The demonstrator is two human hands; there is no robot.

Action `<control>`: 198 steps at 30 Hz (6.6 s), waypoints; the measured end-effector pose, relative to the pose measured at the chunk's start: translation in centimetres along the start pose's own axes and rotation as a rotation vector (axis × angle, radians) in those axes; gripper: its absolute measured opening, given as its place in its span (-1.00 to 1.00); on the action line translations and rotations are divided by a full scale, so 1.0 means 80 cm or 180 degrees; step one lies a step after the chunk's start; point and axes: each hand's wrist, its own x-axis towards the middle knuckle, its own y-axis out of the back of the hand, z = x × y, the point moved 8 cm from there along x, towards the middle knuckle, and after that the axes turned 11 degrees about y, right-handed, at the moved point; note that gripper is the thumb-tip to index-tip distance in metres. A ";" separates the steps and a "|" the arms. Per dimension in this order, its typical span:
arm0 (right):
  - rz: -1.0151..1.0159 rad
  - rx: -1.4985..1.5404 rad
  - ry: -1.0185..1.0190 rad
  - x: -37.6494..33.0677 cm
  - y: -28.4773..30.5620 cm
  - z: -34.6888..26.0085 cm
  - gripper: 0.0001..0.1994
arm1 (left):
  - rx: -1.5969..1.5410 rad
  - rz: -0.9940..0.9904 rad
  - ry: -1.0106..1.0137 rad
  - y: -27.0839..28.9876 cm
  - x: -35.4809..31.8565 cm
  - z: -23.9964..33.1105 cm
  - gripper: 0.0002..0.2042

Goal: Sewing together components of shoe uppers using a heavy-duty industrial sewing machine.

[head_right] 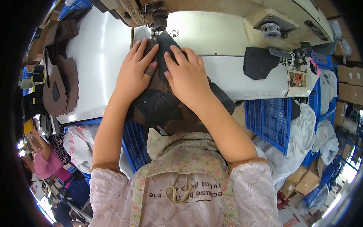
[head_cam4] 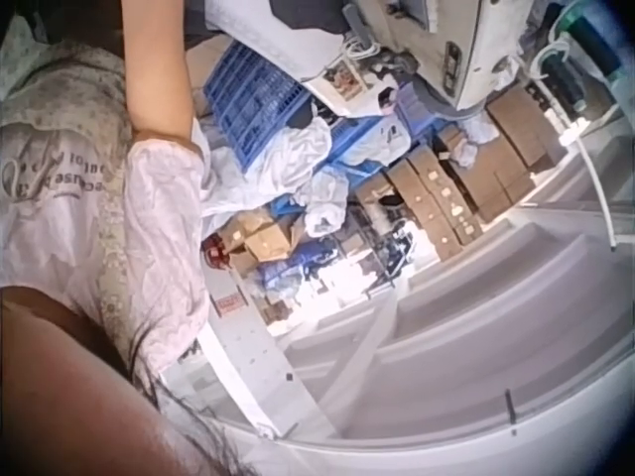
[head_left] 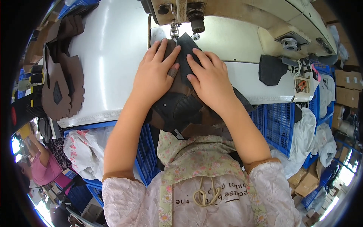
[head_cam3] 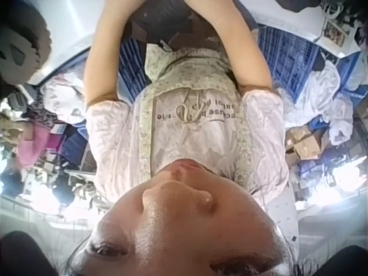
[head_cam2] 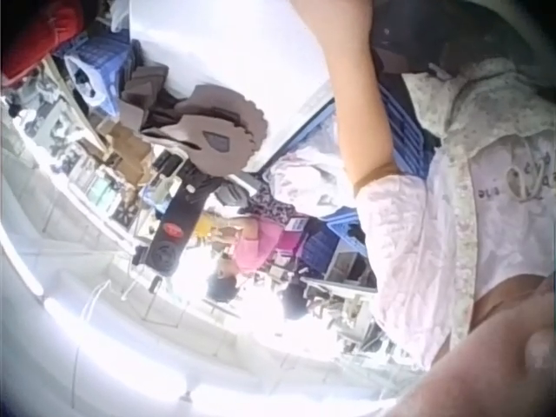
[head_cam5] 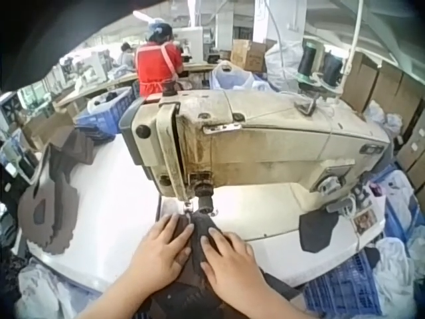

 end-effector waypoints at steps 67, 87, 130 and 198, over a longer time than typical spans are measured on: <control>-0.0223 0.0124 0.0082 0.024 -0.006 0.010 -0.62 | -0.0362 -0.0097 -0.0224 0.004 0.029 -0.014 -0.47; -0.0143 0.0108 0.0101 0.031 -0.005 0.014 -0.63 | -0.0368 -0.0066 -0.0273 0.004 0.036 -0.016 -0.48; -0.0012 -0.0075 0.0142 0.029 -0.005 0.012 -0.63 | -0.0114 -0.0166 -0.0214 -0.005 0.035 -0.013 -0.52; -0.0708 0.0429 0.0266 0.023 -0.006 0.020 -0.45 | -0.0074 -0.1354 -0.0957 0.052 -0.040 -0.034 -0.16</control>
